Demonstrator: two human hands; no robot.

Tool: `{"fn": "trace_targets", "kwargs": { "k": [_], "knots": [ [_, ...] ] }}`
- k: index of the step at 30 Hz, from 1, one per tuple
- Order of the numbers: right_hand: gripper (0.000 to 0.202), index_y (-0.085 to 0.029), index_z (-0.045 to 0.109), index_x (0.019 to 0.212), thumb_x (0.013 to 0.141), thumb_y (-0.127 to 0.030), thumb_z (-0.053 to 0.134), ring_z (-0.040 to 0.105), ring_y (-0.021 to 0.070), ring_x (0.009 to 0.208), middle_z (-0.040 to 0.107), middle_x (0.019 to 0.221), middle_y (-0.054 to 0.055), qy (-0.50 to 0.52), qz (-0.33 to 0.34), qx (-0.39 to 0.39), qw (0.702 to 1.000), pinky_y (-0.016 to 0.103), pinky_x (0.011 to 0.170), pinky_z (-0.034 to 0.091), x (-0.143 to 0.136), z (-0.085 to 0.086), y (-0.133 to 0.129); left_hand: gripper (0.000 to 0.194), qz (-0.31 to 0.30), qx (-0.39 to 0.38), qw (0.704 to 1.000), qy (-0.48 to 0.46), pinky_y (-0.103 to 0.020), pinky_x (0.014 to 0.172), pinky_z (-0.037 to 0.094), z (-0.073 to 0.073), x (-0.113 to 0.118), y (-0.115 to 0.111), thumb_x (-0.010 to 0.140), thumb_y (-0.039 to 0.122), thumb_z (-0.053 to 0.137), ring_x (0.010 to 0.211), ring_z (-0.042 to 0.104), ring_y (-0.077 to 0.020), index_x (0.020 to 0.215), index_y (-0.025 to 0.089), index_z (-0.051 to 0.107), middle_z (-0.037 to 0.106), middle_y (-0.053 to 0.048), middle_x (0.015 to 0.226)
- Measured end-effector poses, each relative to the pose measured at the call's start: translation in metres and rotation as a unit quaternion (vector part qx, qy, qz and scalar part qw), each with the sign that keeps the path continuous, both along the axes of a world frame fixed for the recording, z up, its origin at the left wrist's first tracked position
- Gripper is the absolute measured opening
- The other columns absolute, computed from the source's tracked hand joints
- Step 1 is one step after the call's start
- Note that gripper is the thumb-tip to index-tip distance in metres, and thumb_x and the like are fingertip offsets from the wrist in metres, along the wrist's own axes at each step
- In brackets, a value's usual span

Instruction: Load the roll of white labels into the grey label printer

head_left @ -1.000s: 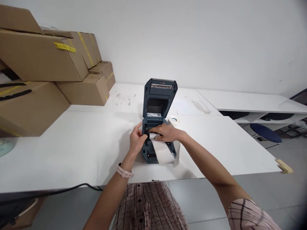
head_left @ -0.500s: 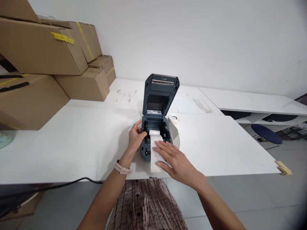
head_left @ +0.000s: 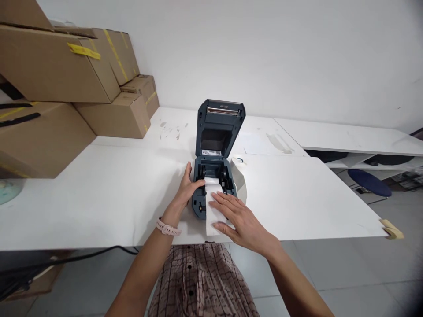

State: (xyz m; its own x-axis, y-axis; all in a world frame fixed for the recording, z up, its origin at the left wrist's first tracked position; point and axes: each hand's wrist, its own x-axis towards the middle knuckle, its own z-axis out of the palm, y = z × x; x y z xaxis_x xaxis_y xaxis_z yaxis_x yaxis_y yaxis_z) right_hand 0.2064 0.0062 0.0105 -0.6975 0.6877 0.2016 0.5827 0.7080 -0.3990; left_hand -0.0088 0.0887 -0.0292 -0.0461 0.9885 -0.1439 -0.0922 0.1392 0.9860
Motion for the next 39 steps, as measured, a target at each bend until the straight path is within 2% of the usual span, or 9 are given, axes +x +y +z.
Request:
{"fn": "trace_targets", "kwargs": {
  "k": [4,8,12,17,21,24,28,32,39],
  "knots": [
    [0.062,-0.031,0.047,0.156,0.100,-0.054,0.060,0.036,0.0309,0.156,0.041,0.166,0.007,0.022,0.028,-0.051,0.998,0.064,0.126,0.035,0.012,0.009,-0.004,0.109,0.007,0.027,0.997,0.070,-0.050,0.127,0.027,0.004,-0.005,-0.003,0.081,0.037,0.077,0.162,0.020,-0.0338,0.168,0.023,0.012,0.012,-0.016,0.176],
    [0.045,-0.047,0.056,0.146,0.101,-0.054,0.058,0.060,0.0256,0.139,0.065,0.148,-0.002,0.169,0.020,-0.101,0.980,0.058,0.121,0.046,0.040,0.055,0.020,0.077,0.002,0.196,0.936,0.292,-0.058,0.131,0.010,0.016,0.001,-0.034,0.092,0.044,0.066,0.164,0.011,-0.0313,0.161,0.026,0.036,0.023,-0.010,0.174],
    [0.060,-0.040,0.045,0.155,0.102,-0.069,0.041,0.031,0.0291,0.159,0.047,0.163,0.000,0.339,-0.157,0.039,0.927,0.057,0.128,0.032,0.042,0.105,0.119,0.055,-0.192,0.311,0.828,0.425,-0.059,0.131,0.014,0.022,0.030,-0.088,0.100,0.043,0.054,0.154,0.040,-0.0297,0.152,0.024,0.052,0.052,-0.011,0.160],
    [0.087,-0.020,0.032,0.160,0.099,-0.080,0.015,0.031,0.0277,0.157,0.038,0.168,0.008,0.352,-0.135,-0.137,0.916,0.057,0.128,0.024,0.009,0.128,0.227,0.060,-0.186,0.366,0.780,0.473,-0.057,0.129,0.026,0.010,0.048,-0.143,0.100,0.040,0.055,0.155,0.039,-0.0332,0.154,0.014,0.049,0.049,-0.016,0.161],
    [0.081,-0.021,0.045,0.152,0.101,-0.078,0.017,0.041,0.0240,0.150,0.050,0.160,0.004,0.385,-0.119,-0.100,0.910,0.051,0.130,0.025,0.003,0.119,0.175,0.033,-0.165,0.364,0.836,0.377,-0.052,0.116,0.047,0.011,0.033,-0.166,0.100,0.037,0.059,0.124,0.069,-0.0295,0.125,0.022,0.073,0.077,-0.011,0.125],
    [0.066,-0.031,0.053,0.146,0.105,-0.071,0.020,0.050,0.0255,0.144,0.062,0.147,0.001,0.392,-0.127,-0.035,0.911,0.053,0.125,0.035,0.007,0.087,0.092,0.025,-0.030,0.293,0.914,0.279,-0.037,0.087,0.060,0.022,0.022,-0.168,0.101,0.033,0.056,0.083,0.074,-0.0205,0.089,0.024,0.076,0.078,-0.005,0.083],
    [0.039,-0.036,0.062,0.134,0.109,-0.050,0.035,0.062,0.0256,0.129,0.069,0.132,0.003,0.351,-0.141,-0.019,0.925,0.050,0.114,0.048,0.000,0.033,0.014,0.031,0.258,0.275,0.908,0.183,-0.039,0.108,0.051,0.034,0.015,-0.136,0.096,0.045,0.064,0.123,0.064,-0.0246,0.119,0.024,0.068,0.070,-0.009,0.124],
    [0.037,-0.035,0.058,0.139,0.108,-0.042,0.039,0.049,0.0283,0.143,0.058,0.148,0.007,0.338,-0.221,0.010,0.915,0.056,0.121,0.040,-0.016,0.001,-0.008,0.083,0.157,0.115,0.976,0.100,-0.047,0.126,0.033,0.034,0.017,-0.092,0.086,0.057,0.072,0.159,0.026,-0.0332,0.156,0.030,0.037,0.031,-0.010,0.170],
    [0.091,-0.035,0.025,0.163,0.088,-0.062,0.068,0.027,0.0344,0.158,0.028,0.172,0.007,0.493,-0.276,-0.249,0.787,0.060,0.127,0.031,-0.017,-0.028,-0.001,0.081,0.033,0.010,0.998,-0.061,-0.051,0.115,0.049,0.024,0.022,-0.085,0.084,0.050,0.075,0.146,0.048,-0.0377,0.155,0.027,0.043,0.050,-0.013,0.160]
  ]
}}
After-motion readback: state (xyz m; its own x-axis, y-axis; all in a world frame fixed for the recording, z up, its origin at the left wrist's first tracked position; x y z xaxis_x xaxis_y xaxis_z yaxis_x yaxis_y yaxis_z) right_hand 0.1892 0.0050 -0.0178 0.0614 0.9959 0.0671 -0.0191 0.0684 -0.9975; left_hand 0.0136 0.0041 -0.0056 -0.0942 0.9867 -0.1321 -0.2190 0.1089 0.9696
